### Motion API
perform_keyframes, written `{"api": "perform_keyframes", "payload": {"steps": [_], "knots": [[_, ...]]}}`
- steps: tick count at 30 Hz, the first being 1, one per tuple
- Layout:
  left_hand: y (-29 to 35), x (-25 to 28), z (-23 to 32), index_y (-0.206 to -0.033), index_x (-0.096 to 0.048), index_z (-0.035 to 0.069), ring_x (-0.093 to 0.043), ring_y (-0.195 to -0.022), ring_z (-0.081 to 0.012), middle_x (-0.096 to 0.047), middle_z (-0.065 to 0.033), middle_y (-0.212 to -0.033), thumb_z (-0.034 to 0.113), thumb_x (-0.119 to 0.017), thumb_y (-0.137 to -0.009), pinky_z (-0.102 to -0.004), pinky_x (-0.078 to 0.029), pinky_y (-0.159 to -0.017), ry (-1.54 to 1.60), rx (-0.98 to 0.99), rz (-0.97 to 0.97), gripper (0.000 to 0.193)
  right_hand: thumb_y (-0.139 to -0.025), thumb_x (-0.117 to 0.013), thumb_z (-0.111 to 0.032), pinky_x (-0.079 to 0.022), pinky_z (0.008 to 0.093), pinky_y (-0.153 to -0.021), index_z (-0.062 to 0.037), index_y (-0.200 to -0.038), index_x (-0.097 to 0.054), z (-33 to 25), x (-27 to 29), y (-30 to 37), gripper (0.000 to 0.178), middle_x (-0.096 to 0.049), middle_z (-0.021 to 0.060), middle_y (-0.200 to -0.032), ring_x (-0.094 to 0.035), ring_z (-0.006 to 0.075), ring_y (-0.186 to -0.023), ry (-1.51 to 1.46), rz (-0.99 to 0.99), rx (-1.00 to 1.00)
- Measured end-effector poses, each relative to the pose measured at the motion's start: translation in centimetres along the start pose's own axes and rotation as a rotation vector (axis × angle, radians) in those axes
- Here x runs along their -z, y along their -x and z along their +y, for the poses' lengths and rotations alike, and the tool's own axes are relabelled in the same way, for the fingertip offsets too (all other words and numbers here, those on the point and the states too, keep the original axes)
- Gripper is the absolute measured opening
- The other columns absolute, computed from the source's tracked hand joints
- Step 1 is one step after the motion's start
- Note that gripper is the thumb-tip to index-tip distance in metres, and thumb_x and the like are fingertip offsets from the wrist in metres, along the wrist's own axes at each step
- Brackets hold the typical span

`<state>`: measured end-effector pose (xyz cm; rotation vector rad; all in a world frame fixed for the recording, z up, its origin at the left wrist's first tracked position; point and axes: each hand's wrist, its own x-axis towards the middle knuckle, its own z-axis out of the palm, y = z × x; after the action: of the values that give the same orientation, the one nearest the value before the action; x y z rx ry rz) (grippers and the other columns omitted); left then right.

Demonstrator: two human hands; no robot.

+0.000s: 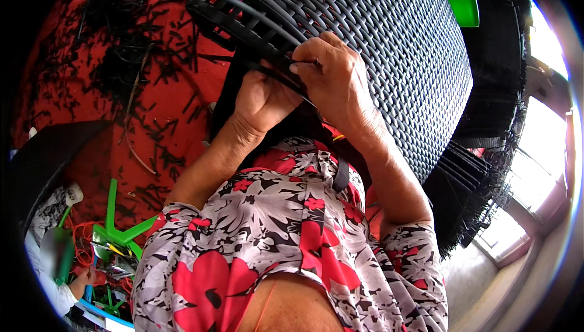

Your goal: The person weaves black plastic strips onto the edge of a woven furniture panel by hand, threading the strips through the existing weave and wrapping them around the frame.

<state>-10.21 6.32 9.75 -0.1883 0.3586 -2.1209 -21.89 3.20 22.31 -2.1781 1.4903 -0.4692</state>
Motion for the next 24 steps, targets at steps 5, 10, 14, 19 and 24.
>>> {"api": "perform_keyframes", "payload": {"steps": [5,10,14,19,24], "knots": [[0.6,-0.9,0.0,-0.123,-0.055,0.006,-0.052,-0.120,-0.0209,-0.057,-0.0084,-0.126,0.027,-0.044,-0.097,-0.0383,-0.040,-0.105,0.005,-0.046,-0.011,0.035,-0.075,-0.067,-0.006,-0.049,0.0438,-0.062,-0.0042,-0.080,-0.056,-1.9,-0.2,-1.7,0.012,-0.057,0.0137,-0.080,-0.061,0.0344,-0.073,-0.099,0.056,0.146],[1.5,-0.7,0.7,-0.129,-0.051,0.006,-0.052,-0.120,-0.0242,-0.055,-0.0108,-0.129,0.038,-0.046,-0.097,-0.0402,-0.040,-0.106,-0.526,-0.236,0.078,0.046,-0.066,-0.066,-0.006,-0.050,0.0397,-0.054,-0.0055,-0.083,-0.054,-5.8,0.7,-1.7,0.021,-0.053,0.0087,-0.080,-0.059,0.0286,-0.070,-0.212,0.011,0.388],[1.2,-3.9,1.2,-0.135,-0.050,0.007,-0.053,-0.120,-0.0270,-0.057,-0.0096,-0.131,0.039,-0.051,-0.098,-0.0433,-0.040,-0.106,-0.382,-0.181,0.077,0.049,-0.077,-0.068,-0.007,-0.051,0.0360,-0.054,-0.0056,-0.091,-0.059,-5.7,-0.8,0.8,0.017,-0.051,0.0058,-0.081,-0.060,0.0231,-0.066,-0.059,-0.245,0.470],[3.2,-1.1,5.7,-0.124,-0.056,0.002,-0.058,-0.111,-0.0292,-0.062,-0.0170,-0.120,0.023,-0.058,-0.095,-0.0450,-0.046,-0.098,-0.281,-0.118,0.292,0.036,-0.079,-0.062,-0.010,-0.052,0.0386,-0.056,-0.0027,-0.087,-0.061,-4.4,1.7,-0.7,0.011,-0.062,0.0108,-0.080,-0.065,0.0281,-0.068,0.064,-0.191,0.349],[8.7,-1.3,10.6,-0.113,-0.058,0.001,-0.061,-0.090,-0.0217,-0.063,-0.0091,-0.104,0.009,-0.057,-0.094,-0.0337,-0.051,-0.084,-0.954,-0.606,0.905,0.021,-0.078,-0.069,-0.010,-0.051,0.0420,-0.064,-0.0055,-0.084,-0.064,0.8,2.3,-3.4,0.009,-0.059,0.0121,-0.081,-0.062,0.0328,-0.076,-0.050,0.100,0.046]]}}
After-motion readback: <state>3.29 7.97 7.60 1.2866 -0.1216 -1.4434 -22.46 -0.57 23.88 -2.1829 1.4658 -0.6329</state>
